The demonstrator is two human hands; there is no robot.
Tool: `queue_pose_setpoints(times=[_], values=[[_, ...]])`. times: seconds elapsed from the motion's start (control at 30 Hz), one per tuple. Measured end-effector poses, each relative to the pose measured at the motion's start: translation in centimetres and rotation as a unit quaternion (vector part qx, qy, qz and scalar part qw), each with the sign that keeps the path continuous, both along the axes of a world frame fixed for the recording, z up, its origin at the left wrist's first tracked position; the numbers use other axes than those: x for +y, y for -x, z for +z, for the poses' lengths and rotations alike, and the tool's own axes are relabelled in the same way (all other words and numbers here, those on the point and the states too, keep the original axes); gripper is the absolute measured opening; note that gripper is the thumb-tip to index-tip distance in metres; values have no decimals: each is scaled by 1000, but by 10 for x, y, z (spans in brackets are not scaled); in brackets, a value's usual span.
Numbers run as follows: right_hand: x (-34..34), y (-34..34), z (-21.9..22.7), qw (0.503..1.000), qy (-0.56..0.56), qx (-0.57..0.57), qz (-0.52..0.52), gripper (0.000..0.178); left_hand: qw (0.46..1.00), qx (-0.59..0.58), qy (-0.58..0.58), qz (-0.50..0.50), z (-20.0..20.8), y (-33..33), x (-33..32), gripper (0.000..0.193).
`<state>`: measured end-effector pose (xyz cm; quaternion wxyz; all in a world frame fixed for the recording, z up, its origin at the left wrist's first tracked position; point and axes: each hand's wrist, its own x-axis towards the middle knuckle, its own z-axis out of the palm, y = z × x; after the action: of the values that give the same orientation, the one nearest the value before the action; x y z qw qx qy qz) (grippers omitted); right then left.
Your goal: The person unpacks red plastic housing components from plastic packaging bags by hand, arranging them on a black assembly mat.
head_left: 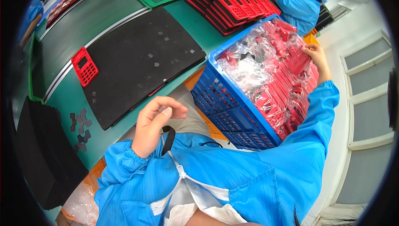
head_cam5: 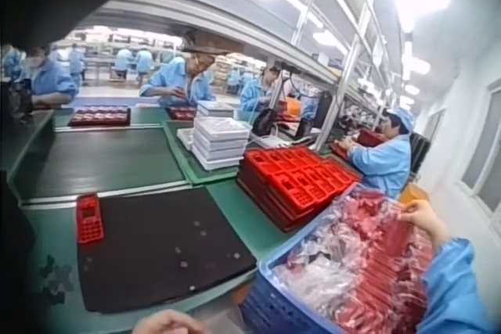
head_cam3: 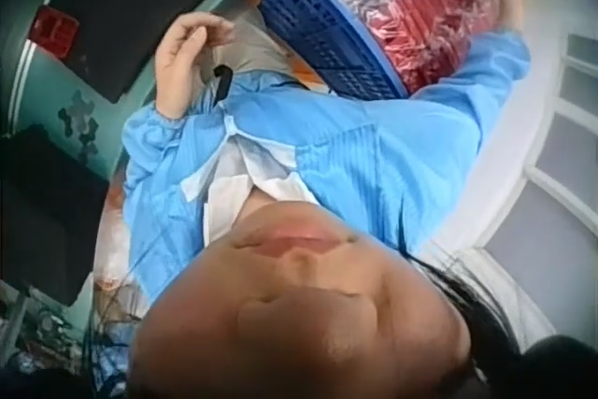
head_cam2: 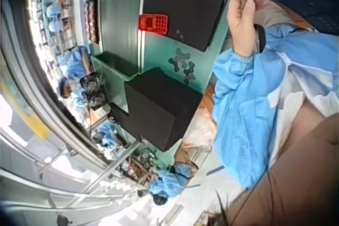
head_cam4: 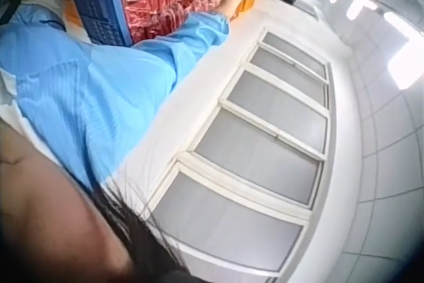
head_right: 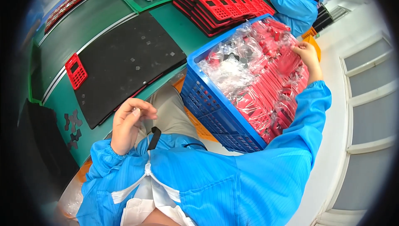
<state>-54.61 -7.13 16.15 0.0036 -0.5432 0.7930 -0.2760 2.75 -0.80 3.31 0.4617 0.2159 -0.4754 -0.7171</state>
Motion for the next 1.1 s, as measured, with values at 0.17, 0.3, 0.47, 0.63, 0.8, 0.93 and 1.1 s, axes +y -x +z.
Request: queue_pose_setpoints(times=[0.17,0.3,0.47,0.63,0.8,0.93,1.1], values=[[-7,-64,19,985,81,149,-19,16,998,-15,-64,9,-2,5,-5,20],[-12,-58,18,992,21,118,26,32,996,-40,-69,-33,-5,16,-6,21],[0,-18,-49,923,-331,176,84,75,995,-45,-84,-31,-17,8,-5,21],[1,-47,-63,899,-230,368,63,67,992,-65,-103,-23,-24,8,-2,22],[-2,-55,-72,965,-230,112,54,62,991,-46,-111,-54,-26,7,-3,23],[2,-122,-42,984,-49,78,152,59,986,-45,-145,-68,-32,6,-5,27],[12,-307,-17,833,-66,207,508,63,960,127,-218,-118,-33,20,-6,60]])
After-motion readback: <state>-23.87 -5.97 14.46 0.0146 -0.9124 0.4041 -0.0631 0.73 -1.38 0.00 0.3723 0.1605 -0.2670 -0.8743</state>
